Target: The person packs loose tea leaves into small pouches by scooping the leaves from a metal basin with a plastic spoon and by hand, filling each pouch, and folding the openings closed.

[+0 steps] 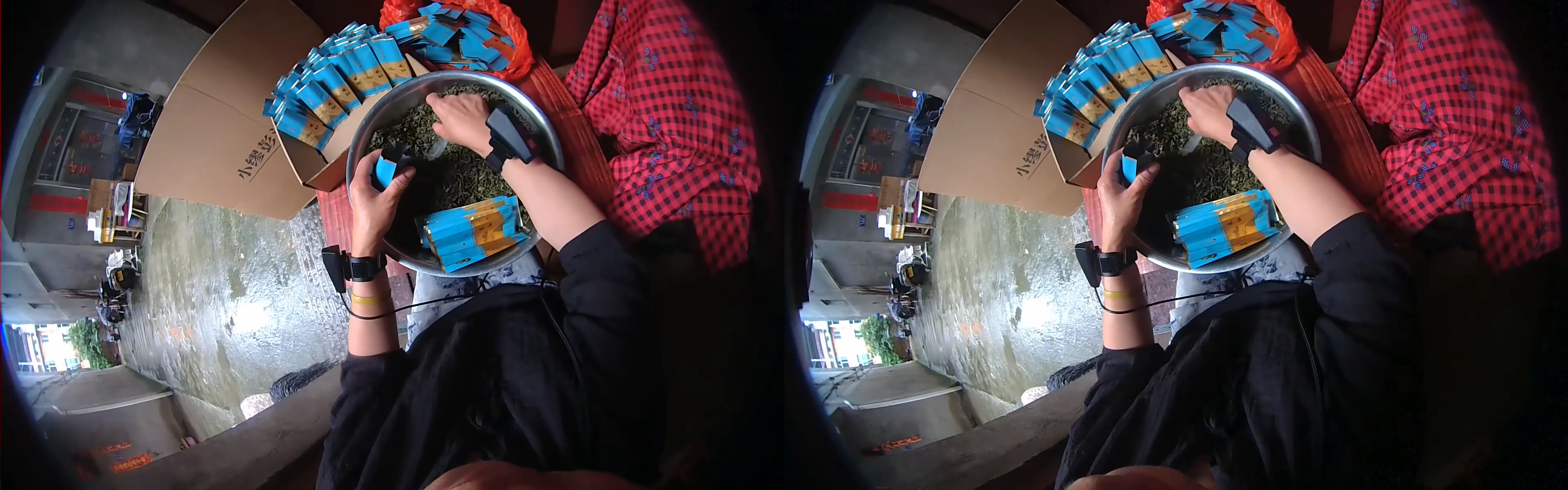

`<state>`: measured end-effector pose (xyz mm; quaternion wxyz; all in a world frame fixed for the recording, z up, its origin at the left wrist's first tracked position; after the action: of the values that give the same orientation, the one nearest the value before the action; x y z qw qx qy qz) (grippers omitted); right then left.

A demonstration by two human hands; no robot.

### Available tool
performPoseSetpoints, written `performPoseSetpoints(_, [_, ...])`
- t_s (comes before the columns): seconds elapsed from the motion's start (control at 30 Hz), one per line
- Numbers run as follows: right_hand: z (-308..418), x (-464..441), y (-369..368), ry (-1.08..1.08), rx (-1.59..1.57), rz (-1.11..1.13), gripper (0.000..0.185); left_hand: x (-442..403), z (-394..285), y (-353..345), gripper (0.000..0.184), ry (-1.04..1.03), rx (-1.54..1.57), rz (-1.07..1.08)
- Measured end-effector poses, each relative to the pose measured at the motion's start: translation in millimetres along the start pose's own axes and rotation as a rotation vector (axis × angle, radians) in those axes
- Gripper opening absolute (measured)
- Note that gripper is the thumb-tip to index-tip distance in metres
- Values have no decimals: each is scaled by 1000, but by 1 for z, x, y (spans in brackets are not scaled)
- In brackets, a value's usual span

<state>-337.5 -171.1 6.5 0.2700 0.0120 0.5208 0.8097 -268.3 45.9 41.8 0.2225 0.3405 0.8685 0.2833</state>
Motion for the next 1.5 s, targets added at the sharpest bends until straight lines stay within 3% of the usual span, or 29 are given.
performPoseSetpoints(0.13, [4, 3, 3, -104, -337, -143, 48, -2, 9, 1, 48, 1, 66, -46])
performPoseSetpoints(0.17, [1, -2, 8, -237, -450, 4, 53, -3, 13, 0, 48, 1, 135, -58])
performPoseSetpoints(0.27, [-15, -11, 7, -153, -711, 109, 29, -3, 12, -1, 46, 23, 185, -67])
performPoseSetpoints(0.4, [-7, -4, 20, -146, -563, 39, 25, -3, 10, 0, 43, 27, 209, -80])
performPoseSetpoints(0.6, [2, 0, 8, 63, -557, -284, 21, -2, 10, 2, 44, 31, 221, -56])
performPoseSetpoints(0.7, [8, 4, 0, 29, -488, 46, 27, -3, 12, 0, 45, 15, 214, -64])
performPoseSetpoints(0.87, [9, 0, -2, 149, -681, 45, 23, -5, 14, 1, 42, 10, 212, -80])
performPoseSetpoints(0.97, [13, 1, 9, -43, -798, 221, 25, -4, 10, 2, 43, 15, 217, -70])
performPoseSetpoints(1.07, [17, 1, 0, -77, -934, 345, 27, -4, 11, -1, 44, 16, 307, -71])
performPoseSetpoints(1.1, [20, 2, -3, 18, -862, 335, 28, -4, 11, -1, 44, 14, 306, -69])
performPoseSetpoints(1.27, [20, 1, 0, -64, -940, 298, 32, -3, 10, 1, 46, 62, 235, -37])
performPoseSetpoints(1.33, [21, -2, 12, -160, -1038, 131, 34, -3, 12, 0, 46, 52, 218, -39])
performPoseSetpoints(1.5, [27, 0, 40, -94, -1200, -154, 33, -2, 7, 2, 48, 56, 178, -17])
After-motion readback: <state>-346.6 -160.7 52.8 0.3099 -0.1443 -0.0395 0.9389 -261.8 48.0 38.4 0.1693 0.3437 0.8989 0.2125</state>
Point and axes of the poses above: each hand's wrist, its own x-axis away from the middle knuckle, its own y-axis out of the back of the hand, z = x × y, the point moved 1 cm from there along -x, towards the middle knuckle, and after that the axes turned 14 degrees about -x, right-handed, at the moved point
